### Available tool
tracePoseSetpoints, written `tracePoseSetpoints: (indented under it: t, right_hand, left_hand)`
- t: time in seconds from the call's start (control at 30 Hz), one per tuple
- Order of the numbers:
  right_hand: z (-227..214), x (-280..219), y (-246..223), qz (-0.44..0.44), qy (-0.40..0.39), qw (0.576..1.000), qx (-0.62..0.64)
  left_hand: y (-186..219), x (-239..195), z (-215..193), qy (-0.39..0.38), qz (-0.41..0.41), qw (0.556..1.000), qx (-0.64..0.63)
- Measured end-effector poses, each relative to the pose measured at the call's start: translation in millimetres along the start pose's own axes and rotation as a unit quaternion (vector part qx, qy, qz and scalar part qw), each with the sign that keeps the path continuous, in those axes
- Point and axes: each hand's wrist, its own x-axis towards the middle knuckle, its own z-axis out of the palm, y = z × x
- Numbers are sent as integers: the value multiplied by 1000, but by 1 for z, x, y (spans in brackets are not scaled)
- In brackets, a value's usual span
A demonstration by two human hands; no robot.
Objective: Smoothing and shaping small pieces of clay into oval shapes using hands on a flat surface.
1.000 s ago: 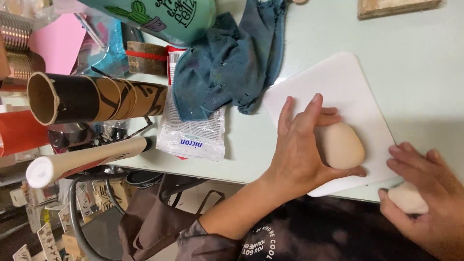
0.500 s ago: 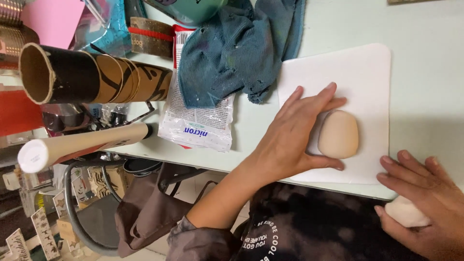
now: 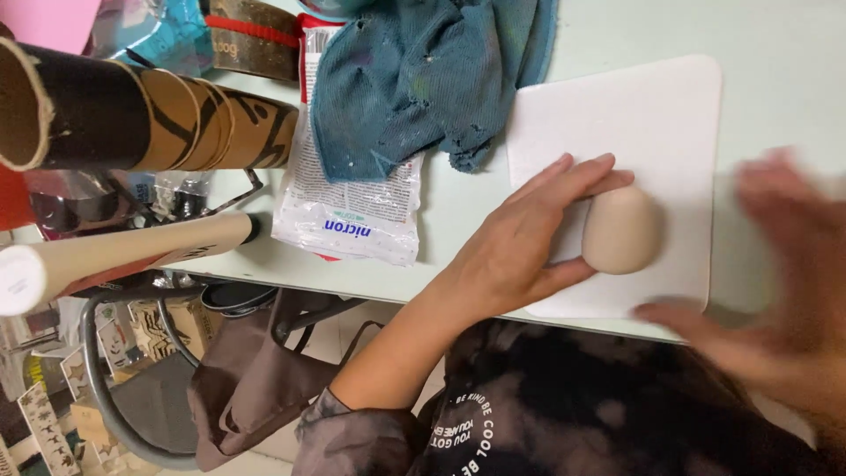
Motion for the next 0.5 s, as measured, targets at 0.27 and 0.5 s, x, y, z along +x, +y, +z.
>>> tracePoseSetpoints:
  t: [0.27,0.5]
  right_hand:
    - [12,25,-26,-71,-33,994,80]
    - [17,47,-33,-78,9,995,65]
  left_hand:
    - [-18,0,7,50,118,991,46]
    - [-8,10,-19,4,70,996,58]
